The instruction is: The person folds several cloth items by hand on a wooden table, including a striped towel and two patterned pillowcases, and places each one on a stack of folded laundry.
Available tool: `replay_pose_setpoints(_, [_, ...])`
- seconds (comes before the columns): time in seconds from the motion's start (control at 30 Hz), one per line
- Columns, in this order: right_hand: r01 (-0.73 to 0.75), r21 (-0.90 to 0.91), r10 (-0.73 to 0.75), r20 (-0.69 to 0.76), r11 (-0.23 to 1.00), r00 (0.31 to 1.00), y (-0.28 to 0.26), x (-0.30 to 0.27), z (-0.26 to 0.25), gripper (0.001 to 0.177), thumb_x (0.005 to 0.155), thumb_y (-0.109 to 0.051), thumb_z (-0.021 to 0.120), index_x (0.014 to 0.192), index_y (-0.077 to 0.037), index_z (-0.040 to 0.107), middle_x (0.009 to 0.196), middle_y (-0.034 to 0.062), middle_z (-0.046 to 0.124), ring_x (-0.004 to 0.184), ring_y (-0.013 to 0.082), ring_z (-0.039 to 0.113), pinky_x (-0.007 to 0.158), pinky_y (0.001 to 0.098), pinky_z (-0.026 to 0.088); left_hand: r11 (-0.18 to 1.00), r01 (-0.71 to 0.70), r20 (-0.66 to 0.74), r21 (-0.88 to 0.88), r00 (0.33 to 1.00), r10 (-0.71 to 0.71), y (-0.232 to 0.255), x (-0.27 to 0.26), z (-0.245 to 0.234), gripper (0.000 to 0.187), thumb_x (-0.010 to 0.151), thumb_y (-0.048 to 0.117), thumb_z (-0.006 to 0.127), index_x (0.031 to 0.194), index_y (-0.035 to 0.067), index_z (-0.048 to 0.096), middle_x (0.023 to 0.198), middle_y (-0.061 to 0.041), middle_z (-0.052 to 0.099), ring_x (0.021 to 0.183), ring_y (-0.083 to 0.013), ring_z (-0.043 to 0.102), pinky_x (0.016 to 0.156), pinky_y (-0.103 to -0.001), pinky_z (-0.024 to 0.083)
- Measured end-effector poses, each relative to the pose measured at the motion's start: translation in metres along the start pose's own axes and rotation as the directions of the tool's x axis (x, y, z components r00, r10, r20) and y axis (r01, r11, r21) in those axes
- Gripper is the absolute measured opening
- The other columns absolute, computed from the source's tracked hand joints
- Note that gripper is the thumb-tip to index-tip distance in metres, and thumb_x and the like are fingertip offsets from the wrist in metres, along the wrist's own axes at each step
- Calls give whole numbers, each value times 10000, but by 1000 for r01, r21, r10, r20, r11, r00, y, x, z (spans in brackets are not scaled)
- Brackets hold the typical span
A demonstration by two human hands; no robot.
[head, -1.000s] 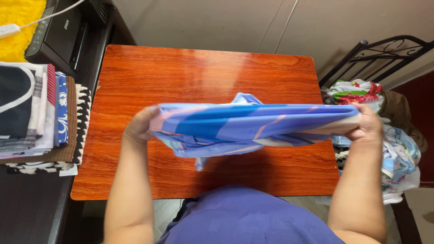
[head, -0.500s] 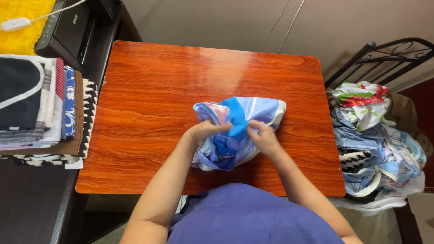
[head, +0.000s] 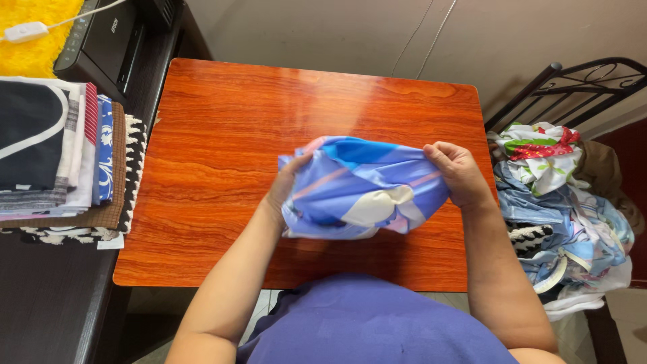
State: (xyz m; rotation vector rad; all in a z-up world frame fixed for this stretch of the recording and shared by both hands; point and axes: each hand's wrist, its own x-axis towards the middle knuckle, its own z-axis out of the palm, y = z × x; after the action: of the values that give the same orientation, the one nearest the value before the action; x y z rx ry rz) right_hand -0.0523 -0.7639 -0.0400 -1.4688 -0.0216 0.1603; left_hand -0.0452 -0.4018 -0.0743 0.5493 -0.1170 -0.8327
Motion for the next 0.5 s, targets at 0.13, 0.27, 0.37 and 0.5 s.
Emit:
replay_pose_setpoints(0.13, [-42,-44,43,5,998,999,8,9,20,265,1044,-234,662,831,-76,669,720,-58,623,598,22,515,530,209,428,591,-37,139,806,982,-128,-31,21,3,652,844,100,696,1453,22,477,1348,-206,608,1258,-342,607,1094,-489,446])
replay_pose_setpoints(0.27, [37,-305,-60,-68,952,996,5,9,41,153,969,-222,686,951,-73,659,802,-23,664,684,35,570,592,218,486,961,-44,123,272,992,10,-33,17,3,611,851,53,663,1436,6,492,1337,-209,630,1228,-346,637,1104,-489,469])
replay_pose_setpoints(0.37, [238,-577,-422,-208,782,882,-6,-7,57,190,1001,-224,698,1029,-42,649,953,53,655,811,87,593,650,253,484,947,-268,110,-175,951,289,-26,18,5,551,885,85,610,1420,-23,537,1319,-217,659,1196,-342,665,1111,-481,499])
replay_pose_setpoints(0.5, [555,-546,-712,-117,628,692,-18,-51,83,163,1179,-201,546,1109,-81,632,1011,49,646,901,79,605,813,256,492,927,-185,-81,-326,982,168,-26,22,8,555,853,162,606,1370,-32,552,1288,-228,663,1170,-360,675,1082,-475,520])
